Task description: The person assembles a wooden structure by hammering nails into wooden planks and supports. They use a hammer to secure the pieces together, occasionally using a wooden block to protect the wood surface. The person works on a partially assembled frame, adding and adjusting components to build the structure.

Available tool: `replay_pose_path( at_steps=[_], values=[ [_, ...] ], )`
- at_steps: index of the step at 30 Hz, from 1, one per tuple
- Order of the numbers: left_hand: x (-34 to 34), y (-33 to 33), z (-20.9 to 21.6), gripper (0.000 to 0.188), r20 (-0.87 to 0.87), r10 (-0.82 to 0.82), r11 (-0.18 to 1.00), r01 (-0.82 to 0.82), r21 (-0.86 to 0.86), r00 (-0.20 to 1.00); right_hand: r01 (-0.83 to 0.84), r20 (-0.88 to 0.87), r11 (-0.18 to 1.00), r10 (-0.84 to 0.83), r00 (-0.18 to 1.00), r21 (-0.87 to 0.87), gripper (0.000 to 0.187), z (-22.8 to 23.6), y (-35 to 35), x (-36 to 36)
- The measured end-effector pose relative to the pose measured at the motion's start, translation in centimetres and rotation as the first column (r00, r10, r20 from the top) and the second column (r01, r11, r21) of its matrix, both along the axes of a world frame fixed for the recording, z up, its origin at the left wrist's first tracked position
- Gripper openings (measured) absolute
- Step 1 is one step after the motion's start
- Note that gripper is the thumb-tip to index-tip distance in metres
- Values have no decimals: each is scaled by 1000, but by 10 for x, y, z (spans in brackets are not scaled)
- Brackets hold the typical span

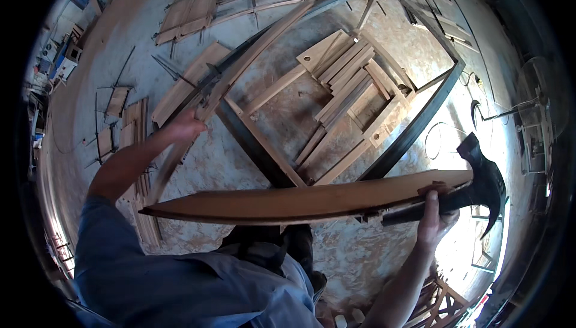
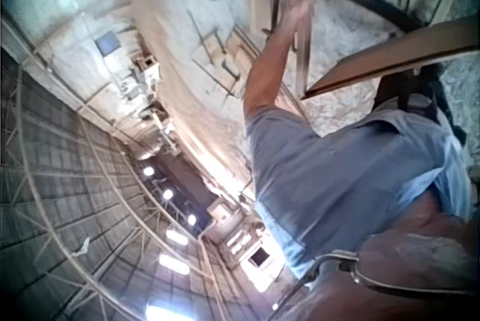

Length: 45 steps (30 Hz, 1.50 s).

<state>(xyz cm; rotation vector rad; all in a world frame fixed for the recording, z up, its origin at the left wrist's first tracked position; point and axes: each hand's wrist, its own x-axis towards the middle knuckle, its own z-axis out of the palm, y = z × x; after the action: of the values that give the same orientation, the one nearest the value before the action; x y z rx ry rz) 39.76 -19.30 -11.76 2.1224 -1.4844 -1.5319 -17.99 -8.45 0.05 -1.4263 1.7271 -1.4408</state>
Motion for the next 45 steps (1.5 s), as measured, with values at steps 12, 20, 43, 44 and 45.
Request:
replay_pose_path(
  at_steps=[12, 20, 43, 44, 45],
  values=[
    [-126, 19, 182, 40, 8, -325, 899, 311, -308, 946, 10, 126, 1000, -7, 992, -27, 15, 2, -5, 9],
    [-206, 46, 194, 41, 43, -516, 828, 511, -232, 856, 11, 183, 993, 10, 983, -116, 20, 1, 1, 5],
    [-247, 58, 177, 41, -69, -614, 770, 577, -272, 787, 149, 773, 954, 113, 624, -260, 9, -57, 69, 122],
    [-246, 59, 179, 43, 26, -642, 729, 620, -291, 767, 140, 776, 952, 132, 617, -274, 7, -59, 69, 122],
    [-244, 59, 182, 46, 121, -661, 686, 661, -306, 741, 129, 777, 949, 153, 611, -289, 4, -61, 69, 123]
  ],
)
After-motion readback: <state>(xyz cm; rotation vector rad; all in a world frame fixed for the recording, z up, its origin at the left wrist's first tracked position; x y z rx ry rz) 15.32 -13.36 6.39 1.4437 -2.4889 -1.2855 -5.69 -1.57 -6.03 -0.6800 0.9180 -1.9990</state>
